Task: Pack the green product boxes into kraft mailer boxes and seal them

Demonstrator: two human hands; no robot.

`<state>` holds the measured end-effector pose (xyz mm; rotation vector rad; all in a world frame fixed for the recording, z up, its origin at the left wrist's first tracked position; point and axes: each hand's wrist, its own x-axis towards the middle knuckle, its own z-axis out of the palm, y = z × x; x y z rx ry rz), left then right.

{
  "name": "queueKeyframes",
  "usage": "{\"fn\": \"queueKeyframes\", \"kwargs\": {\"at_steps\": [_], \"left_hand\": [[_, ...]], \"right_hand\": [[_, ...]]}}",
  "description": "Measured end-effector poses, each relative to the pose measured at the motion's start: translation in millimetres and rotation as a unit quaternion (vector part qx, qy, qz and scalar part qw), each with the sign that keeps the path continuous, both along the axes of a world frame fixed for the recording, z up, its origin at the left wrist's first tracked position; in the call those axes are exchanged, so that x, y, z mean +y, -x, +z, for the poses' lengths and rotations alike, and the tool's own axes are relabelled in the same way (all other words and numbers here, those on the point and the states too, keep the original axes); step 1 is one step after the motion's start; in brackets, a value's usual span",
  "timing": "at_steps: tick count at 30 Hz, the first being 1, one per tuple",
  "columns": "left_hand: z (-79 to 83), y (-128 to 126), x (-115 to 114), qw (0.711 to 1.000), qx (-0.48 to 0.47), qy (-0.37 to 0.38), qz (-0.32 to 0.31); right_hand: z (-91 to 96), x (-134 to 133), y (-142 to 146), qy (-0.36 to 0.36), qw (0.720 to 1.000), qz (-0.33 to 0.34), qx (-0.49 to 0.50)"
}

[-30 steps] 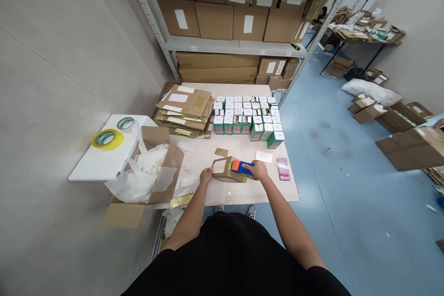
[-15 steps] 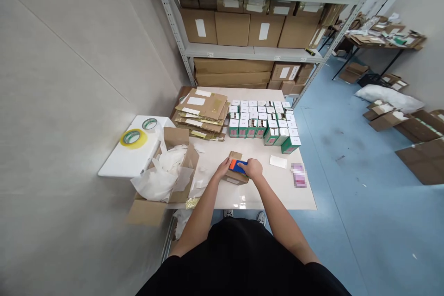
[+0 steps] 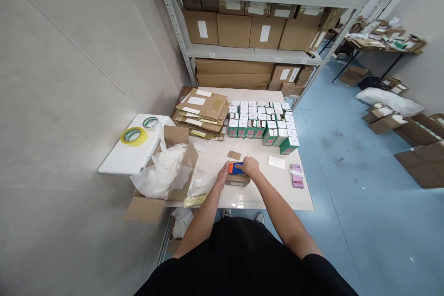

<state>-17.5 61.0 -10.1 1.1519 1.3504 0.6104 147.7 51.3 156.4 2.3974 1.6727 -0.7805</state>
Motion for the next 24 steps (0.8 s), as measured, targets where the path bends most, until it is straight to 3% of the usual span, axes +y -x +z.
{"fn": "queueKeyframes", "kwargs": {"at_steps": [6,13,24], "left_hand": [[6.8,-18,-13,0.999,0.023,0.008,0.049],[12.0,-19,-12,0.996,0.065,-0.005,0.052],[19.6,-18,-12,0.992,0.127,-0.008,0.025]], "right_hand": [[1.1,-13,-41,-0.001,1.000,0.017,-0.001],[2.2,-40,-107,-0.002,1.000,0.005,-0.025],[-10.8,-61,-157,-0.006,0.999,-0.024,-0.025]]}}
